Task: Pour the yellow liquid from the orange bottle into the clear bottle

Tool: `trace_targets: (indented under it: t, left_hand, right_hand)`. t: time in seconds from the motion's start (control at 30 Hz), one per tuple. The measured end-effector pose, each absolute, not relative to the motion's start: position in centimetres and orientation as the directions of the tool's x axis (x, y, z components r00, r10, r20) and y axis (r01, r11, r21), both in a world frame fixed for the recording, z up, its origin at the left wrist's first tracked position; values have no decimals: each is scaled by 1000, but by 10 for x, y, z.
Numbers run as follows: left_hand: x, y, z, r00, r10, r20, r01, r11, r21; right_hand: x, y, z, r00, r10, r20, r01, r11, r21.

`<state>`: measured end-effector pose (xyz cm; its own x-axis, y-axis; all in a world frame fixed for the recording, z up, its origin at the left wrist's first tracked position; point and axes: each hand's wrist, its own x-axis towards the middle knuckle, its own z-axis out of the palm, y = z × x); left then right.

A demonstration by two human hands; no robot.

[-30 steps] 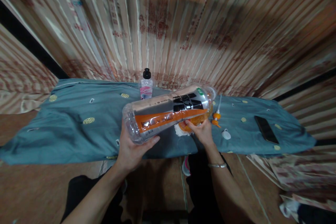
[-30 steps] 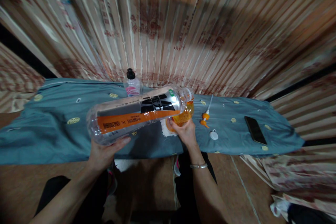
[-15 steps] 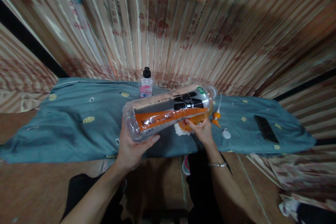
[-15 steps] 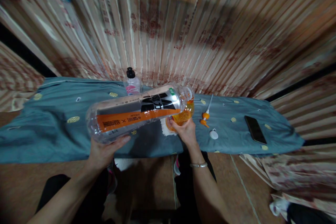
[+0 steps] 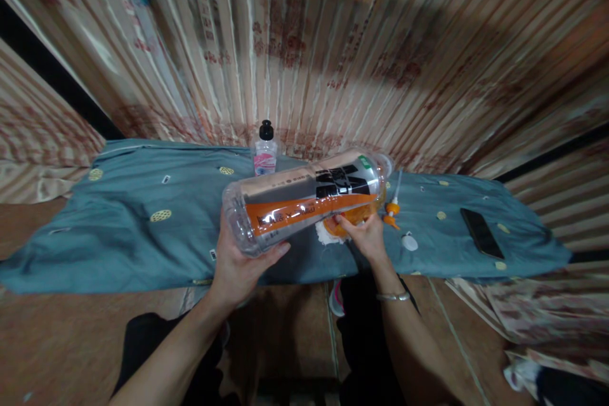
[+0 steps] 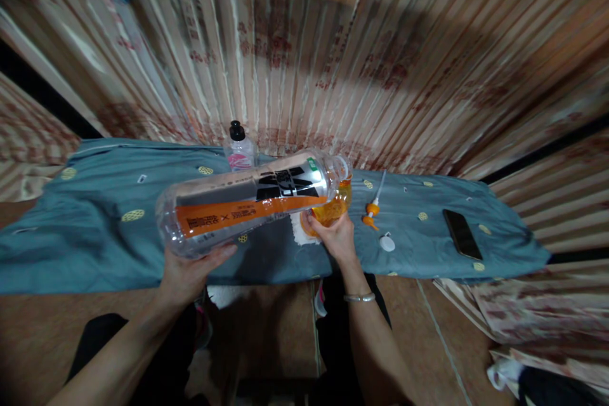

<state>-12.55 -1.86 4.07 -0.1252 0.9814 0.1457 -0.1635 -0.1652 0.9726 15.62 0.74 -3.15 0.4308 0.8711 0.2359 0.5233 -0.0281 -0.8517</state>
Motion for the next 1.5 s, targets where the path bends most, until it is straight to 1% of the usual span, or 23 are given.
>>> trace_targets:
  t: [0.17, 0.37, 0.7, 0.9, 1.33, 1.5]
  left_hand:
    - [-125, -19, 41, -123, 980, 160, -167, -179, 970]
    - [-125, -18, 40, -143, 979, 144, -173, -168, 970]
    - [-125, -19, 39, -118, 985, 126, -201, -148, 968]
    - [-125, -18, 38, -118, 983, 141, -209, -163, 964]
    - [-125, -18, 40, -112, 979, 172, -167, -189, 968]
    - [-125, -16, 35, -128, 973, 191, -183, -213, 960]
  right_hand:
    - [156, 8, -32, 438, 852, 288, 542, 6, -841]
    - [156, 7, -32, 440, 863, 249, 520, -19, -854]
    - [156, 8, -31, 437, 859, 268, 509, 10, -861]
    - [157, 8, -32, 460, 858, 231, 494, -30, -869]
    - [156, 8, -31, 458, 855, 244, 501, -22, -865]
    - [158, 8, -33, 450, 861, 239, 484, -10, -875]
